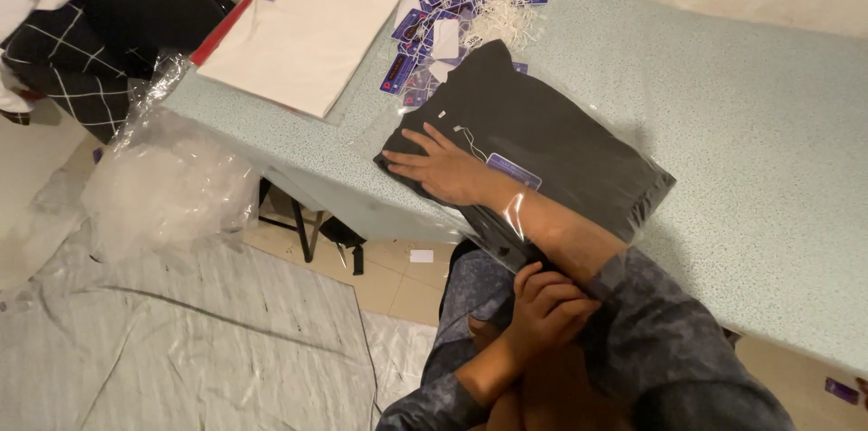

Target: Folding a black t-shirt, attaching a brand tag, and placing it into a plastic shipping bag.

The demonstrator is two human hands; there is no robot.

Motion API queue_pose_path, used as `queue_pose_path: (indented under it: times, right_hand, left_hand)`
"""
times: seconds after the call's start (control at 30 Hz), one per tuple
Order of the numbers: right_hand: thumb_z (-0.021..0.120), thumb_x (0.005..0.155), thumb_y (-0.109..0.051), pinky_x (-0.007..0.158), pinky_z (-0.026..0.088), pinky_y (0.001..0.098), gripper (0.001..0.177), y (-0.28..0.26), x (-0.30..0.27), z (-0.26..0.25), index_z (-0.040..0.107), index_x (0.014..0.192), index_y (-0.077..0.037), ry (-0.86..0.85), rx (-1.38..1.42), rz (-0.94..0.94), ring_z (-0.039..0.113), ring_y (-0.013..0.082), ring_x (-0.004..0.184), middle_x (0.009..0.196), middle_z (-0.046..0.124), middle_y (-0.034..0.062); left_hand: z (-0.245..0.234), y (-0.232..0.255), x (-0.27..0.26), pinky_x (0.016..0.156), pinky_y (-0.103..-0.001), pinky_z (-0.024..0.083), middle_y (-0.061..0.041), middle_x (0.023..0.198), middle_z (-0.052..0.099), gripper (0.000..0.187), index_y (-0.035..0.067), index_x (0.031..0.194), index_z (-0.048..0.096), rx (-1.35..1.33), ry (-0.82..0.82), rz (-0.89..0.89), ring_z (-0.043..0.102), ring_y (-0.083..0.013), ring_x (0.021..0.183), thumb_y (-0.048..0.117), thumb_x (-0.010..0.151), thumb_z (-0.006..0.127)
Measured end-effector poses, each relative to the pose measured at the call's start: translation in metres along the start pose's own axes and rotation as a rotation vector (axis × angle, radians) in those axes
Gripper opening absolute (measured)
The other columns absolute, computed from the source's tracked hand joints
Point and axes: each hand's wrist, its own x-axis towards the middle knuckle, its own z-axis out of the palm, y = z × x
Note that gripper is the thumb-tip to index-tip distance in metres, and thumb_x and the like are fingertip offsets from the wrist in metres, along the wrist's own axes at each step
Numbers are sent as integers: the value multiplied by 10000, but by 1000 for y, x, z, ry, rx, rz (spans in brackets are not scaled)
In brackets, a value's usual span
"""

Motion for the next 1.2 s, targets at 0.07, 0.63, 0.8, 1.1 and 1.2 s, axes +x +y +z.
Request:
queue_pose_path:
  times: [0.07, 0.63, 0.8, 1.1, 1.2]
  right_hand:
    - [488, 1004, -104, 1257, -64, 562, 682, 0, 1, -2, 219, 1627, -175, 16, 65, 12, 79, 361, 1552, 1691, 229, -14]
    - [453, 1026, -342, 1226, -109, 592, 714, 9, -14, 2, 126, 1656, -259, -50, -87, 126, -168, 408, 1544, 1730, -29, 19]
    - [230, 1098, -549, 1269, 18, 554, 666, 16, -76, 21, 180, 1659, -194, 276, -283, 75, 13, 362, 1584, 1726, 137, 23]
    - [517, 965, -574, 1207, 306, 573, 720, -20, -196, 19, 391, 1585, -229, 388, -315, 140, 283, 348, 1550, 1672, 356, 20]
    - [592, 879, -683, 1199, 290, 600, 788, -31, -226, 34, 473, 1515, -234, 357, -198, 85, 327, 376, 1515, 1637, 406, 56]
  left_hand:
    - [-1, 1, 0, 1111, -465, 370, 3, 955, 628, 60, 168, 962, 723, -27, -16, -20, 608, -226, 988, 168, 1006, 682]
    - [3, -10, -55, 1114, -474, 392, 9, 1102, 627, 114, 229, 929, 661, -23, 37, -27, 638, -248, 1060, 222, 910, 773]
    - [-25, -26, -76, 1136, -551, 381, -120, 1251, 466, 362, 133, 1153, 526, -68, 199, -368, 499, -367, 1243, 250, 855, 694]
    - [-98, -130, -1, 1199, -614, 136, -162, 1398, 472, 405, 75, 1288, 583, 365, 235, -336, 420, -391, 1362, 390, 1090, 422]
    - [-111, -139, 35, 1192, -655, 20, -137, 1530, 452, 439, 135, 1413, 555, 452, 123, -364, 315, -377, 1483, 391, 1128, 341]
